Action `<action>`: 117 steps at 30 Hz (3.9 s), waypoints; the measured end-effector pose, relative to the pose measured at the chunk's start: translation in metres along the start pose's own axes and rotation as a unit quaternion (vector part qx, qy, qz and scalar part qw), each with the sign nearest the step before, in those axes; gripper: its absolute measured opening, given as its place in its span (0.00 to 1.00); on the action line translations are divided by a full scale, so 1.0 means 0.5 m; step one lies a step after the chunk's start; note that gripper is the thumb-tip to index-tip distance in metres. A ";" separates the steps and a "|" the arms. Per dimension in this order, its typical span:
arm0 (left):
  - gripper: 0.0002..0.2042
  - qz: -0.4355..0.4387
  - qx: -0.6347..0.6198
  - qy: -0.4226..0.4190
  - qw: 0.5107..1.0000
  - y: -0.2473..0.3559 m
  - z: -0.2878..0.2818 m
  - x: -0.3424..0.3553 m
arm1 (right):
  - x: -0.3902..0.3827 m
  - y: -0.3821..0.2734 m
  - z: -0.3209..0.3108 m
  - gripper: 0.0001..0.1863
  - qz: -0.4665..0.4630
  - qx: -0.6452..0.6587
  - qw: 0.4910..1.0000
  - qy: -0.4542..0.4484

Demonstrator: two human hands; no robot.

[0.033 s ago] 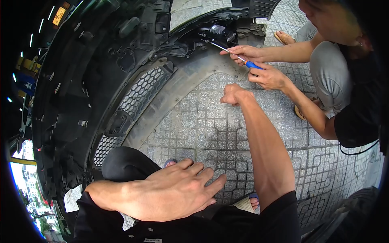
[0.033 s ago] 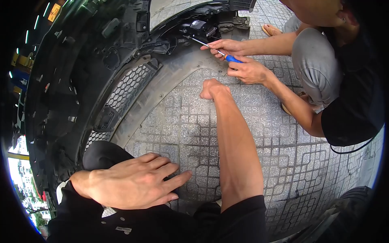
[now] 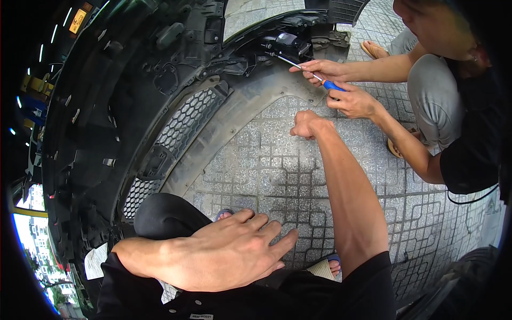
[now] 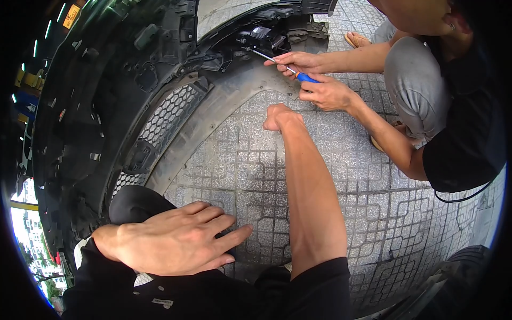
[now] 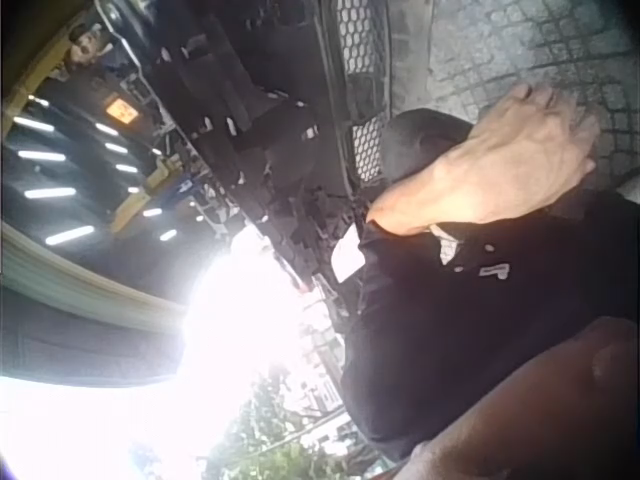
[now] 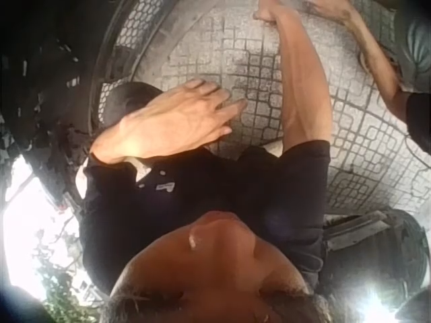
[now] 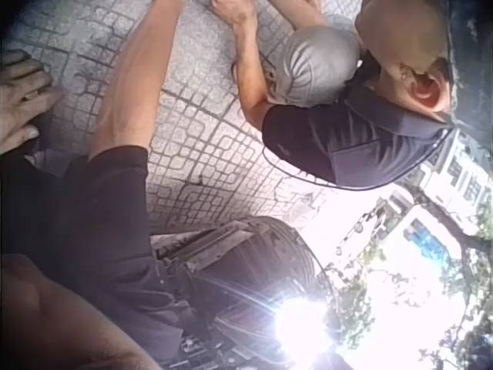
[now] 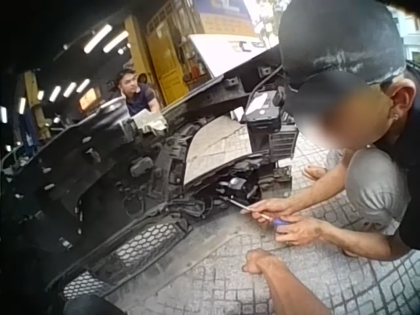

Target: Replacing or repairing a car bumper, focusing on fog light assembly and electrical connectors.

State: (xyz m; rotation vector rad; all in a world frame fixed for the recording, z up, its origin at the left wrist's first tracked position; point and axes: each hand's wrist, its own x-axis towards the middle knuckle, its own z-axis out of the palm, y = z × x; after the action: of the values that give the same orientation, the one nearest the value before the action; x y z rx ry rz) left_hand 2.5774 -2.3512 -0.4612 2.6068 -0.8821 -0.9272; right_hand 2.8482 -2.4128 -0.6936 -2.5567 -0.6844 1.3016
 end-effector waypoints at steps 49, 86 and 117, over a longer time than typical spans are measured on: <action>0.27 0.003 0.007 0.001 1.000 0.002 0.005 0.002 | 0.020 0.007 0.011 0.33 -0.002 0.005 1.000 -0.008; 0.26 0.003 -0.005 0.008 1.000 0.004 0.002 0.001 | -0.003 -0.001 0.000 0.33 -0.003 -0.004 1.000 0.001; 0.27 0.000 0.006 -0.002 1.000 0.007 0.006 0.004 | -0.002 0.004 0.003 0.32 -0.006 0.002 1.000 0.001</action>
State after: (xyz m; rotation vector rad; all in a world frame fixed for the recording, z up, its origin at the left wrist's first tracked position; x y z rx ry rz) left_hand 2.5750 -2.3551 -0.4633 2.6171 -0.8913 -0.9296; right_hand 2.8471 -2.4149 -0.6945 -2.5463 -0.6943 1.2946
